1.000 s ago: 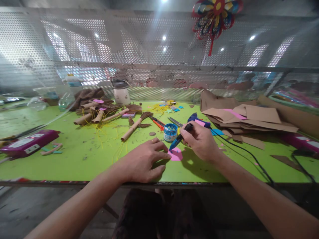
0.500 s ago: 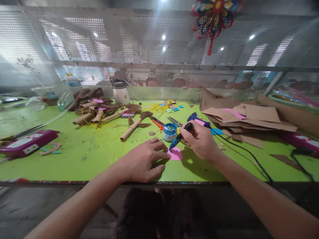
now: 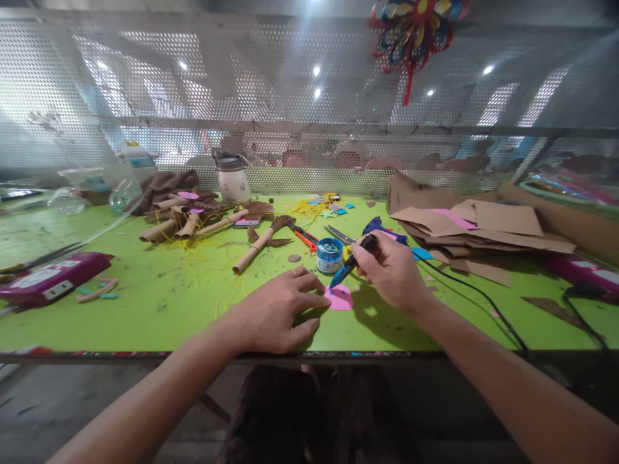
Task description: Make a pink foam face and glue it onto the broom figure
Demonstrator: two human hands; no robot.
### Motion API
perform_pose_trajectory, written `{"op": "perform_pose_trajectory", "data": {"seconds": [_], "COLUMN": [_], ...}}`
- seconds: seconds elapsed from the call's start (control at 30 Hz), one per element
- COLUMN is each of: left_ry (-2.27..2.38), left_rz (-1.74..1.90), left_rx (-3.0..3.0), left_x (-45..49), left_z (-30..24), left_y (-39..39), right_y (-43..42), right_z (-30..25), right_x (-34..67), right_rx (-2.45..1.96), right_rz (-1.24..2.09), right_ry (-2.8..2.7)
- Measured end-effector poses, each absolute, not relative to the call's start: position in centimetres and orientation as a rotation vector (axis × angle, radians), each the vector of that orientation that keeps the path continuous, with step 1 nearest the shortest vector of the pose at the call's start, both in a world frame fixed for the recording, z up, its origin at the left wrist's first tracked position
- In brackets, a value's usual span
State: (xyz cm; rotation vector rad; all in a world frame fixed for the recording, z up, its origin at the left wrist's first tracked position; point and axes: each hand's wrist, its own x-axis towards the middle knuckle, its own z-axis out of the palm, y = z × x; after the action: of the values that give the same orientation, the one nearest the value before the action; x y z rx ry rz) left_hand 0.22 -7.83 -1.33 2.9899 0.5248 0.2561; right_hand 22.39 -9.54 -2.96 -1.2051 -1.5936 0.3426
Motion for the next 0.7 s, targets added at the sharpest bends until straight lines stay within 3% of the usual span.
{"op": "perform_pose_trajectory", "data": {"seconds": [0.7], "left_ry": [0.533], "left_rz": [0.28], "left_rx": [2.987], "left_x": [0.15], "left_z": [-1.23], "left_y": [-7.79], "right_y": [-9.41], "right_z": [-2.86], "right_x": [22.29], "right_rx": [-1.229], "right_rz": [0.359], "right_ry": [-1.579]}}
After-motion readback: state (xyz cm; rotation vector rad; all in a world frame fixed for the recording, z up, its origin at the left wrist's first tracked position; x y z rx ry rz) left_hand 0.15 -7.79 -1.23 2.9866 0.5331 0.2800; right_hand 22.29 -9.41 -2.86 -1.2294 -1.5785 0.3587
